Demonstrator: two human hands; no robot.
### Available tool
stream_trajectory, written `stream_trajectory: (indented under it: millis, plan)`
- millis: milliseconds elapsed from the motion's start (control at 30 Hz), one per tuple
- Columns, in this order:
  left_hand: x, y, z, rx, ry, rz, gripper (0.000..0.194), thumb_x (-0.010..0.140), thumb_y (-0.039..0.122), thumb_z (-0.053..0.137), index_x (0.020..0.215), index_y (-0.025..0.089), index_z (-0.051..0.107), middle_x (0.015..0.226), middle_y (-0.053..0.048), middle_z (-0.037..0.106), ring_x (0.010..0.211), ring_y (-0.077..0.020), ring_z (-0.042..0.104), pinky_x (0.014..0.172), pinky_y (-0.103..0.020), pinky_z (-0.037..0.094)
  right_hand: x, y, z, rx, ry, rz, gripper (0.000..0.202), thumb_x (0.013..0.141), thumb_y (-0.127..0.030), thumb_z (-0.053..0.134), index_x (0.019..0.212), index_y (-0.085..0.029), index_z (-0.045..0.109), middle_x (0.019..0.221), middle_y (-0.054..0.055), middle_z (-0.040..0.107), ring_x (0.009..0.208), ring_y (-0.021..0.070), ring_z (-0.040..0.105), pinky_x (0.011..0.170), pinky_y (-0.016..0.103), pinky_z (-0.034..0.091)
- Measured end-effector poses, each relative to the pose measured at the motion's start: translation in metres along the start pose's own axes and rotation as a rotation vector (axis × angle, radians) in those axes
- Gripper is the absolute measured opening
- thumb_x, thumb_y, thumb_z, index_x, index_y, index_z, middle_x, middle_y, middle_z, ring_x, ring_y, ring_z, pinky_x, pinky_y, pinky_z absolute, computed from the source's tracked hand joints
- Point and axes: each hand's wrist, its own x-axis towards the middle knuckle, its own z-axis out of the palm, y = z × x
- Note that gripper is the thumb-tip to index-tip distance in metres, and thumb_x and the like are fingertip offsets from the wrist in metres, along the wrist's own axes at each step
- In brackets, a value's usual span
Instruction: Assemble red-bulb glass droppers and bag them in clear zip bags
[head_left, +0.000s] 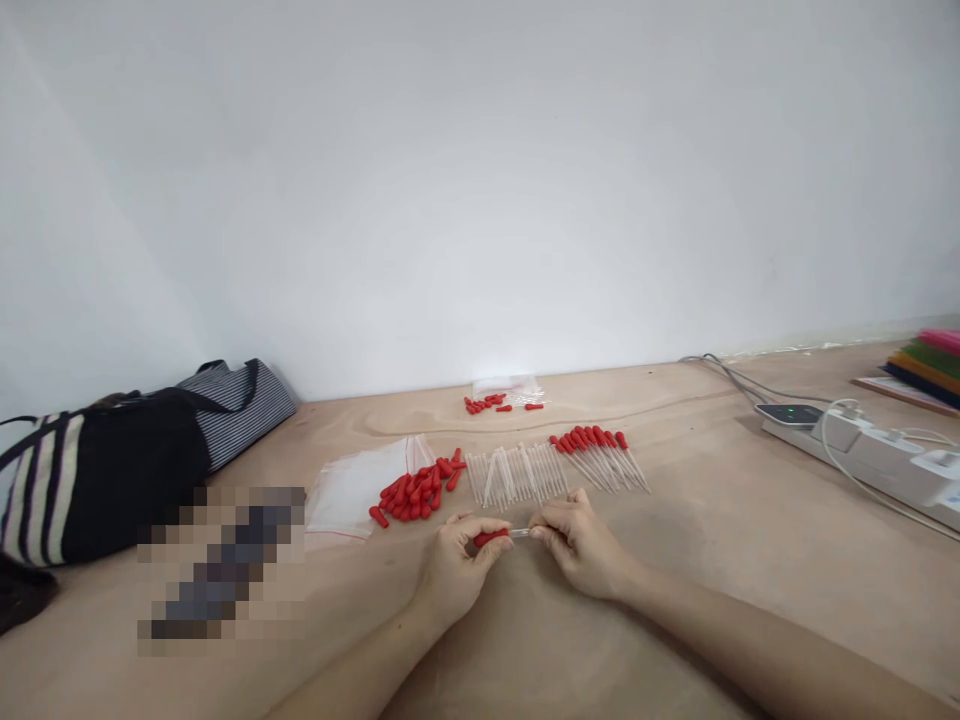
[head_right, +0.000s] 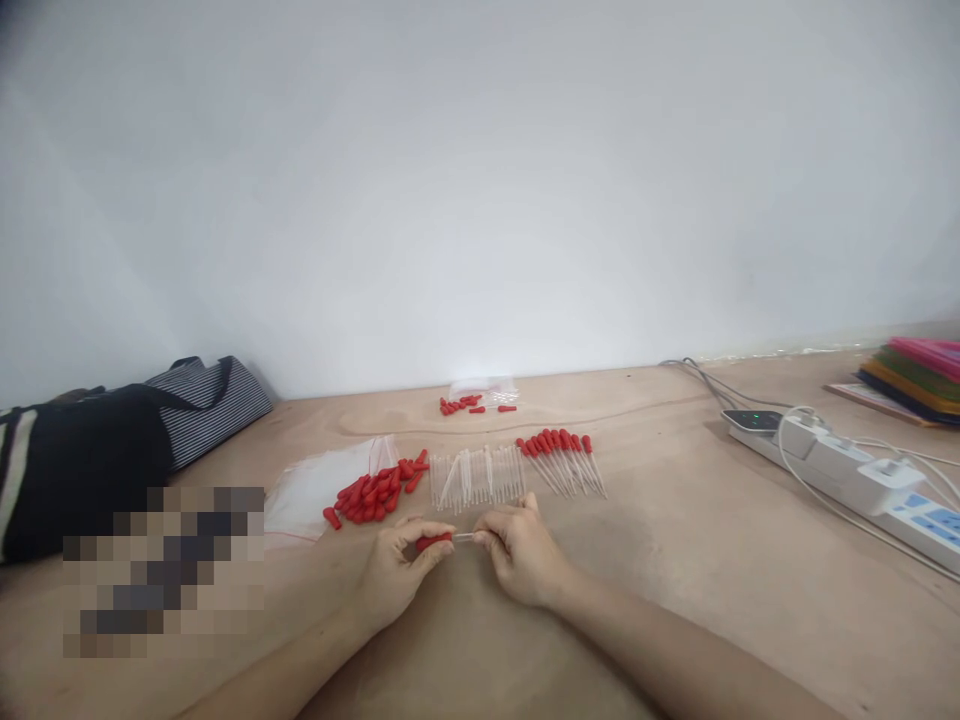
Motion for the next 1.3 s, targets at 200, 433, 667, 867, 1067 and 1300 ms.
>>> stream_trajectory:
  millis: [200, 433, 667, 867, 1067, 1300]
  plan:
    - [0.0, 0.0, 0.0, -0.004, -0.015, 0.015, 0.012, 0.071, 0.026, 0.058, 0.077, 0.023, 0.068, 0.069, 0.001, 0.07, 0.063, -0.0156, 0.061, 0.088, -0.041, 0.038, 0.003, -0.002, -0.002, -0.019, -0.052, 0.006, 0.021, 0.082, -0.017, 0.037, 0.068, -0.017, 0.052, 0.064, -0.002, 0.058, 0.058, 0.01, 0.046, 0.07, 0.028, 0.023]
    - [-0.001, 0.002, 0.0, 0.037, -0.011, 0.063, 0.011, 0.071, 0.028, 0.059, 0.076, 0.024, 0.068, 0.067, 0.001, 0.069, 0.061, -0.0148, 0.061, 0.086, -0.039, 0.04, 0.003, -0.003, -0.004, -0.051, -0.084, -0.001, 0.021, 0.079, -0.013, 0.037, 0.061, -0.016, 0.047, 0.059, -0.003, 0.055, 0.055, 0.0088, 0.041, 0.069, 0.027, 0.024]
    - [-0.002, 0.005, -0.001, 0.062, -0.02, 0.109, 0.01, 0.071, 0.025, 0.058, 0.075, 0.023, 0.067, 0.063, 0.002, 0.068, 0.059, -0.0137, 0.059, 0.072, -0.03, 0.046, 0.003, -0.003, -0.003, -0.063, -0.105, -0.003, 0.023, 0.08, -0.015, 0.036, 0.06, -0.016, 0.047, 0.058, -0.003, 0.055, 0.053, 0.0083, 0.04, 0.07, 0.027, 0.025]
    - [0.001, 0.003, -0.002, 0.086, -0.059, 0.097, 0.012, 0.072, 0.029, 0.057, 0.075, 0.023, 0.067, 0.065, 0.001, 0.067, 0.061, -0.0142, 0.058, 0.074, -0.031, 0.043, 0.005, -0.002, -0.004, -0.048, -0.152, -0.013, 0.027, 0.083, -0.018, 0.033, 0.064, -0.017, 0.052, 0.062, -0.002, 0.059, 0.055, 0.009, 0.046, 0.073, 0.029, 0.025]
    - [0.007, 0.002, -0.017, 0.158, -0.088, 0.103, 0.034, 0.066, 0.034, 0.064, 0.099, 0.026, 0.06, 0.076, 0.0, 0.067, 0.075, -0.0186, 0.057, 0.083, -0.039, 0.036, 0.007, 0.001, -0.011, -0.072, -0.104, -0.023, 0.031, 0.086, -0.026, 0.032, 0.063, -0.017, 0.05, 0.056, -0.004, 0.054, 0.051, 0.0082, 0.041, 0.07, 0.029, 0.024]
    - [0.005, 0.006, -0.012, 0.242, -0.034, 0.224, 0.011, 0.074, 0.033, 0.058, 0.074, 0.025, 0.066, 0.065, 0.002, 0.066, 0.064, -0.0133, 0.057, 0.086, -0.037, 0.029, 0.003, -0.002, -0.009, -0.038, -0.086, -0.034, 0.031, 0.087, -0.026, 0.03, 0.066, -0.017, 0.051, 0.06, -0.002, 0.056, 0.054, 0.0087, 0.043, 0.07, 0.029, 0.025]
